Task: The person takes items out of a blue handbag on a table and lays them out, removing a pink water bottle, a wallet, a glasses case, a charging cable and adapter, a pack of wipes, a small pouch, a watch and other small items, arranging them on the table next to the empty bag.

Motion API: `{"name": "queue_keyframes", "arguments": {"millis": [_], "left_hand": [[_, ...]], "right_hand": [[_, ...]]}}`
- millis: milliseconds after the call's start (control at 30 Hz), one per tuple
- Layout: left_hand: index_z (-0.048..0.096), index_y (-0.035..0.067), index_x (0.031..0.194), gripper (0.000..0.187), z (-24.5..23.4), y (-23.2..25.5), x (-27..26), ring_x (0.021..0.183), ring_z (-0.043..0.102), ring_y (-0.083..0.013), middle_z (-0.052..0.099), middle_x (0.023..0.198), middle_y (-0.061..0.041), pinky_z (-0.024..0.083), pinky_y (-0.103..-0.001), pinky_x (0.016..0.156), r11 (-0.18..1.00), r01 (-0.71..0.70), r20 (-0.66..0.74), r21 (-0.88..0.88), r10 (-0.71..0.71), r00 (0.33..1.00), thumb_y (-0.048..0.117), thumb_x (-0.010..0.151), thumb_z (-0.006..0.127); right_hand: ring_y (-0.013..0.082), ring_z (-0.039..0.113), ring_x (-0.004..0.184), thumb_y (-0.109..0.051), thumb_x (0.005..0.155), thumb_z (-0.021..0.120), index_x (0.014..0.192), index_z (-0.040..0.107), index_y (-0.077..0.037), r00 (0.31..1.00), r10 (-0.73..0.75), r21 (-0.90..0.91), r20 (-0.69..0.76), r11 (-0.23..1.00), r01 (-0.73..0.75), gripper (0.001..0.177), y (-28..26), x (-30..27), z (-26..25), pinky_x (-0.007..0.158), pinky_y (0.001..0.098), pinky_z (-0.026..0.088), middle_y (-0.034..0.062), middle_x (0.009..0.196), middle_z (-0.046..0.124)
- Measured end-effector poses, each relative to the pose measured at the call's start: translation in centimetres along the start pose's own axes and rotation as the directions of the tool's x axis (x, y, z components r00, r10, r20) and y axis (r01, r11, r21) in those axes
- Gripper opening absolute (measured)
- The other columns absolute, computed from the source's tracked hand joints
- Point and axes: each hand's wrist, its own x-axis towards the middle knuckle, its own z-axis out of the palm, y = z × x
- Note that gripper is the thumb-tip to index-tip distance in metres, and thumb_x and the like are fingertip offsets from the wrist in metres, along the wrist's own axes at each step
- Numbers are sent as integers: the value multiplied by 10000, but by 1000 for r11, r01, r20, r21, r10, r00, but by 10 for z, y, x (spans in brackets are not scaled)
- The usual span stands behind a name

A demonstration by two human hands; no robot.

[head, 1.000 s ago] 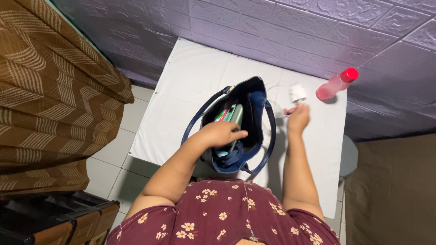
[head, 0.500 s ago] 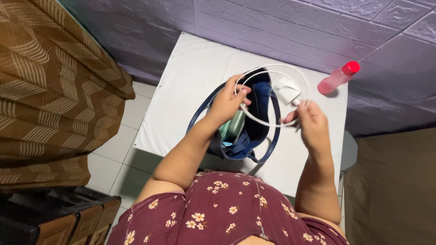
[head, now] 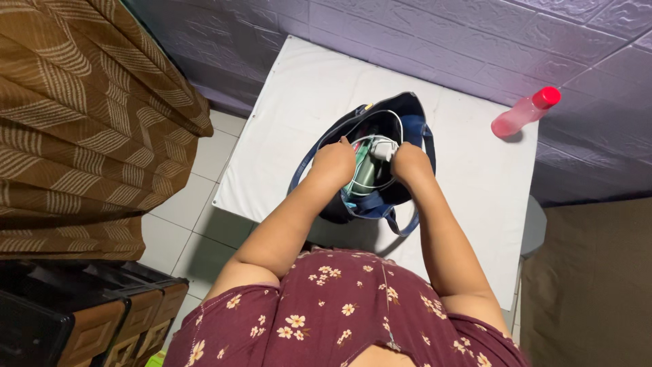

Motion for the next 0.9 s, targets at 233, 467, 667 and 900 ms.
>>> {"name": "queue_keyframes", "arguments": {"millis": [233, 467, 667, 900], "left_hand": [[675, 6, 1138, 343, -5, 3, -12, 1081, 620, -374, 669, 1148, -154, 538, -489, 896, 938, -339, -594, -76, 230, 771, -27, 804, 602], [681, -25, 1057, 277, -2, 2, 7, 1079, 598, -392, 604, 1234, -237, 523, -485, 930, 981, -193, -445, 31, 187, 876, -13, 785, 627], [676, -72, 1172, 287, 10, 4, 29, 1072, 695, -377, 639, 1270, -273, 564, -474, 904, 993, -97, -119, 71, 105, 987, 75, 930, 629], [730, 53, 1157, 361, 25, 23, 58, 1138, 670, -345, 668, 1273, -182, 531, -489, 917, 990, -108, 156, 91, 93, 983, 137, 808, 690]], "right_hand": [[483, 729, 956, -232, 971, 575, 1040, 678, 122, 893, 118, 420, 435, 850, -317, 375, -5, 36, 38, 844, 524, 591, 323, 1010, 726], [471, 704, 969, -178, 1021, 550, 1174, 532, 73, 983, 166, 144, -72, 977, -155, 294, -29, 13, 21, 811, 515, 572, 305, 1054, 713], [412, 741, 827, -74, 922, 584, 1116, 598, 52, 992, 44, -95, -120, 994, -56, 232, -28, -2, 16, 702, 489, 603, 248, 924, 736], [384, 742, 835, -78, 922, 621, 921, 694, -44, 984, -25, -83, -178, 997, 10, 80, -16, 24, 36, 748, 460, 608, 213, 906, 742]]}}
